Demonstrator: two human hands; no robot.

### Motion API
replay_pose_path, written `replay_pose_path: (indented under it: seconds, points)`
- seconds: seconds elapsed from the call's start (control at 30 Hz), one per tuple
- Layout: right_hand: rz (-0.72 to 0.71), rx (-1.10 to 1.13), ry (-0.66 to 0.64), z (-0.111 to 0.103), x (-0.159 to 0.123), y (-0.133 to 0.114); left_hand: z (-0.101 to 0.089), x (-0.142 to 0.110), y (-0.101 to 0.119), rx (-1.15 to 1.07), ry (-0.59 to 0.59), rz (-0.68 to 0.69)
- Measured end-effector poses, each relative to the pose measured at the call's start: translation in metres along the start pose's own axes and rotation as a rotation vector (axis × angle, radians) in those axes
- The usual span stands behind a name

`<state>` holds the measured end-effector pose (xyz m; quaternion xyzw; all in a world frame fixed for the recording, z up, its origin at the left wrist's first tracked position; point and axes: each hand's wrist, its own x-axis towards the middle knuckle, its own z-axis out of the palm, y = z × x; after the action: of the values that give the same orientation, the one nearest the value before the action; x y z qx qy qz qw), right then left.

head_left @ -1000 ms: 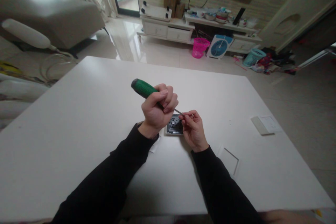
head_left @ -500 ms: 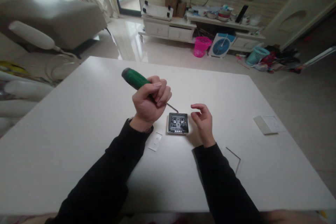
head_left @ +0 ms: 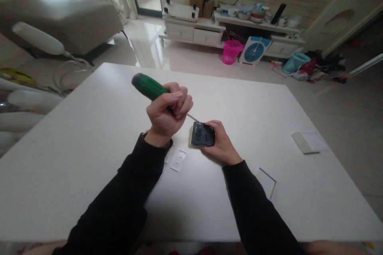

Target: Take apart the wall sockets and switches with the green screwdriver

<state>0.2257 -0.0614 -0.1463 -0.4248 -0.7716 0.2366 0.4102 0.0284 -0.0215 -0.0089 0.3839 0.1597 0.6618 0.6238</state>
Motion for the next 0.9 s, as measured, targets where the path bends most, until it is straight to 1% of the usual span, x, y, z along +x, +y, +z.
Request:
replay_pose_path:
  seconds: [0.1,0.2,0.33,0.6,0.9]
  points:
    - [0.009,0.076,0.036,0.007,0.0,0.008,-0.002,-0.001,-0.005,0.042,-0.099,-0.015]
    - [0.043,0.135,0.038,0.012,-0.001,0.014,-0.004,-0.001,-0.008,0.056,-0.151,-0.09]
    - [0.06,0.159,0.028,0.013,-0.002,0.017,-0.008,0.001,-0.01,0.045,-0.167,-0.153]
    - [0.081,0.159,-0.002,0.011,-0.001,0.015,-0.018,0.005,-0.019,0.044,-0.185,-0.167]
    - [0.09,0.125,-0.007,0.01,-0.001,0.01,-0.019,0.006,-0.022,0.042,-0.216,-0.195]
